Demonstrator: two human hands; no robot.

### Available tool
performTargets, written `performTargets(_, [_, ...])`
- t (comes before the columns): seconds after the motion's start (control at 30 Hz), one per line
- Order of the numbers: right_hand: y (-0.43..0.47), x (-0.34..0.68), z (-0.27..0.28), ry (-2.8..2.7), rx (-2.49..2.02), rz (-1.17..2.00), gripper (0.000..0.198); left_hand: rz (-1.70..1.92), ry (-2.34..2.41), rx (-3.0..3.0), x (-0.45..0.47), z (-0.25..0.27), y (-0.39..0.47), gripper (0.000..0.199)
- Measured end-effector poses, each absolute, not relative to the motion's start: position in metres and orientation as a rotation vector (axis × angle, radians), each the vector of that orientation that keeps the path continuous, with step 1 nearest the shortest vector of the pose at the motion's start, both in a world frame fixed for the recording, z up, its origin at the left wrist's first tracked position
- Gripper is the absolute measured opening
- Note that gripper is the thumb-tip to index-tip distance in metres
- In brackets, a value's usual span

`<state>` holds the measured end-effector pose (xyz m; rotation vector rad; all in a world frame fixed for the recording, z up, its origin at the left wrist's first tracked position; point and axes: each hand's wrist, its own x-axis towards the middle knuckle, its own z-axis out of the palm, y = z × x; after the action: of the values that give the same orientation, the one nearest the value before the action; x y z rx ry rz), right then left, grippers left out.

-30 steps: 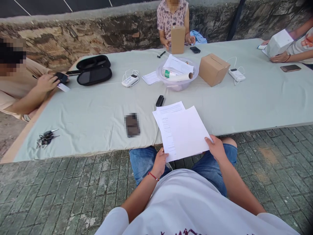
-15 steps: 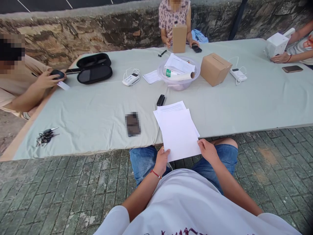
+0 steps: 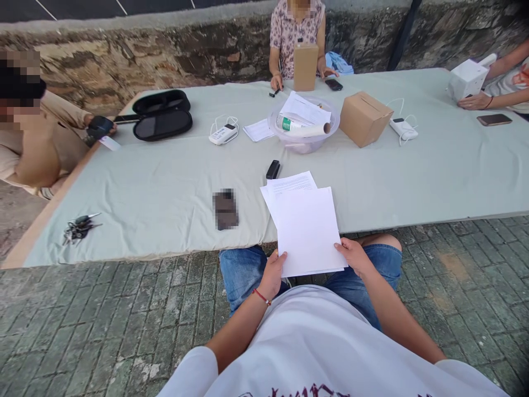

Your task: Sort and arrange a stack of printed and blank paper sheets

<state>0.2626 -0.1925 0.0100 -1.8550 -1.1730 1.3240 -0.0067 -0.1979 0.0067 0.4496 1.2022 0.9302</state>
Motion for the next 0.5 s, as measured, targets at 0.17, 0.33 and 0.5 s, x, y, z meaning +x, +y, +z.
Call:
performTargets(0.17, [-0.195, 0.260, 0.009, -1.017, -1.684, 1.450, 0.041, 0.947, 1.209, 0.584, -0.004, 0.011, -0.189, 0.043])
performTargets(0.33, [-0.172, 0.275, 0.010, -1.117, -1.777, 1.262, 0.040, 0.963, 1.423, 0.760, -0.010, 0.021, -0.164, 0.027])
performTargets(0.5, [-0.118, 0.284, 0.023, -1.379, -1.870, 1.060, 0.027, 1.027, 1.711, 0.827, -0.027, 0.022, -0.113, 0.021])
